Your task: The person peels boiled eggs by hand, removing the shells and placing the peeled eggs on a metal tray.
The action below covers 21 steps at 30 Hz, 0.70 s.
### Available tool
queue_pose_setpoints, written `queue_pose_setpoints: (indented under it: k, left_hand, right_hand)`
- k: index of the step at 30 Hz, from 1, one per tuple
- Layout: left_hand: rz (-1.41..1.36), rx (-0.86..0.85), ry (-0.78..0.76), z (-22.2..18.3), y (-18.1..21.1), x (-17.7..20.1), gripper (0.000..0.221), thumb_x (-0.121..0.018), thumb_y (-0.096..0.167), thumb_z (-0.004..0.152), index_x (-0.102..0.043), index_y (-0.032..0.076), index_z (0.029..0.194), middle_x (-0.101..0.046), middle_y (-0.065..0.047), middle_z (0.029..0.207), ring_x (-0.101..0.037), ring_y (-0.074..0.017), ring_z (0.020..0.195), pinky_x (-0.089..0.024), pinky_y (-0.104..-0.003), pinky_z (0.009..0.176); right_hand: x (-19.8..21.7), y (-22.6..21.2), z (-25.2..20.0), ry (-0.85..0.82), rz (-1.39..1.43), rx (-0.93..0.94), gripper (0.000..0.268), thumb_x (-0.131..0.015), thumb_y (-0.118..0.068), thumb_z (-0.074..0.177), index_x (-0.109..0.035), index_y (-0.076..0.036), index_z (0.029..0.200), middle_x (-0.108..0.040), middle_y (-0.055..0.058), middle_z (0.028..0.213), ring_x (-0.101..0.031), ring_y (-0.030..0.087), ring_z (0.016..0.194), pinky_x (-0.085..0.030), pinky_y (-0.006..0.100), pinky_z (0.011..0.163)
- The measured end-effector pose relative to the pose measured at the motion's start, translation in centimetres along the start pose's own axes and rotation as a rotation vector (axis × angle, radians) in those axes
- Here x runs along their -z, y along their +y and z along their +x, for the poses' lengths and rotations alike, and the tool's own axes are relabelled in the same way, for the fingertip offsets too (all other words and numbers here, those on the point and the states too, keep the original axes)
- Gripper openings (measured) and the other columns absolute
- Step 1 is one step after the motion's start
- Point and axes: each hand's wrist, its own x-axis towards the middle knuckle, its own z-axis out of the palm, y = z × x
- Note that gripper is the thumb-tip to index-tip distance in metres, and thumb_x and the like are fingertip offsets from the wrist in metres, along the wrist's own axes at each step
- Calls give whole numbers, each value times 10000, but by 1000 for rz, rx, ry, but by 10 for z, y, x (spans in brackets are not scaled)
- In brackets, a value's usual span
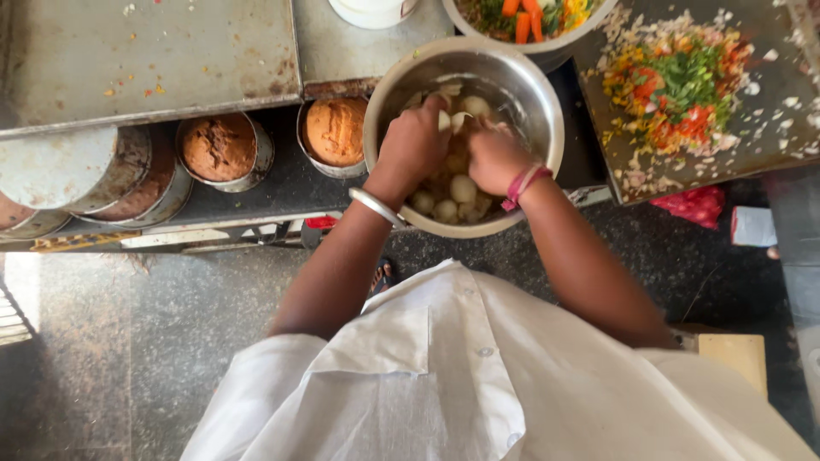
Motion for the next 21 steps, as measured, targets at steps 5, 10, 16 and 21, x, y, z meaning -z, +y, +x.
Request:
queue_pose_setpoints:
  k: [5, 10, 16, 21]
  left_hand:
    - [-526, -258, 13, -3, 19, 26, 854, -842, 229, 739, -410, 18, 1445, -723, -245, 986, -736, -418, 887, -611, -475, 809]
    - [-321, -219, 143, -2, 1, 21, 823, -888, 253, 685, -495, 16, 1367, -739, -243, 1043, -721, -429, 961, -586, -499, 810]
    - [151, -1, -280, 1, -16, -17, 448, -804, 340, 792, -682, 46, 1108, -738, -189, 1026, -746, -332, 942, -612, -439, 802]
    - [99, -37, -166, -8, -15, -14, 372, -814, 294, 757, -710, 67, 1033, -742, -165, 1051, -745, -332, 956, -612, -435, 804]
  right_hand:
    - [6, 12, -6, 249, 1692, -203, 364, -586, -305, 1031, -541, -294, 1392, -613, 19, 1034, -621, 146, 761, -608, 347, 601]
    - [14, 25, -4, 333, 1555, -212, 267, -662, -203, 1038, -592, -79, 1264, -621, 63, 982, -639, 161, 726, -511, 292, 558]
    - [101, -4, 35, 125, 1557, 81, 321, -597, -163, 1049, -543, -29, 1336, -611, 131, 1200, -684, 207, 1011, -540, 296, 771]
    - [154, -76, 102, -56, 1864, 448, 444, -554, -48, 1024, -443, 19, 1449, -559, 188, 1367, -636, 293, 1224, -572, 395, 1057]
